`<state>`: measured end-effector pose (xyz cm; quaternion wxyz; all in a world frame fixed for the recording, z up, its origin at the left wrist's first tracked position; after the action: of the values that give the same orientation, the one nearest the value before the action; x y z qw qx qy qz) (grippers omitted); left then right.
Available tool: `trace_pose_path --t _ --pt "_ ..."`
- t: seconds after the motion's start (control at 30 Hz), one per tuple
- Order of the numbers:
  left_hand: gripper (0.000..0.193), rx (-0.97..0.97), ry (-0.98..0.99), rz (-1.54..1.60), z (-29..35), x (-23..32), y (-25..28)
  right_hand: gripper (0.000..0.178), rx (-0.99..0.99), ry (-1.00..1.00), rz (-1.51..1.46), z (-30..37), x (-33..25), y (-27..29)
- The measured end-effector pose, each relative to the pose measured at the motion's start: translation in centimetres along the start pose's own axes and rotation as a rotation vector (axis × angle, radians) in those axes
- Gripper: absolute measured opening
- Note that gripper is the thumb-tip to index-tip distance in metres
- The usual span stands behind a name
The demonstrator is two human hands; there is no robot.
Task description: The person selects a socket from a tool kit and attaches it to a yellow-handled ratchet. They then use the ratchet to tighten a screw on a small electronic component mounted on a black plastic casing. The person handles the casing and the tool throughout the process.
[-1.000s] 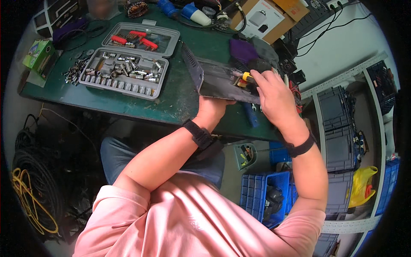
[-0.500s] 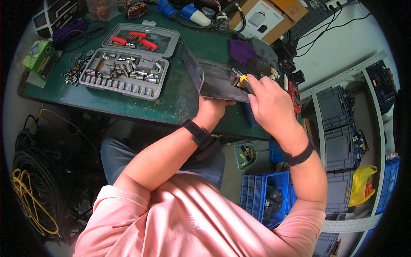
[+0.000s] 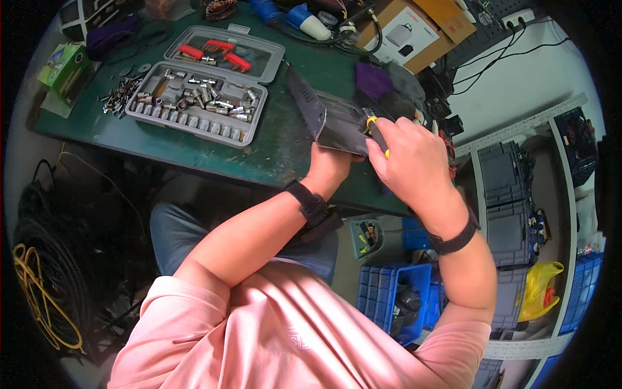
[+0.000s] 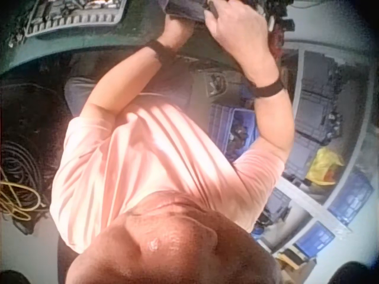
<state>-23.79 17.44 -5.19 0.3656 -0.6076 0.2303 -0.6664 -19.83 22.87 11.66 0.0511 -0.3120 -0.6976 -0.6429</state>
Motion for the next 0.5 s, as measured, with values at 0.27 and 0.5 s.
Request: trace_pose_path --t 0.27,0.5 --pt "0.014 0.042 -0.403 -0.414 -0.7 -0.5 1.0 0.024 -0.117 -0.030 0.060 -3.1 -1.8 -0.9" --pt "0.015 0.102 -0.401 -0.414 -0.5 -0.2 1.1 0.011 -0.100 0.007 0.153 -3.9 -2.1 -0.6"
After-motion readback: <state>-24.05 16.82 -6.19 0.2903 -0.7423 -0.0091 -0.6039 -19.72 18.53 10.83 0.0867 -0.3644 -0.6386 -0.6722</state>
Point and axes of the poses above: each hand's wrist, its own z-axis away from the middle knuckle, its own y-axis out of the back of the hand, x = y × z, the point moved 5 cm from there along -z, towards the middle knuckle, and after that the axes turned 15 degrees about y, right-handed, at the moved point
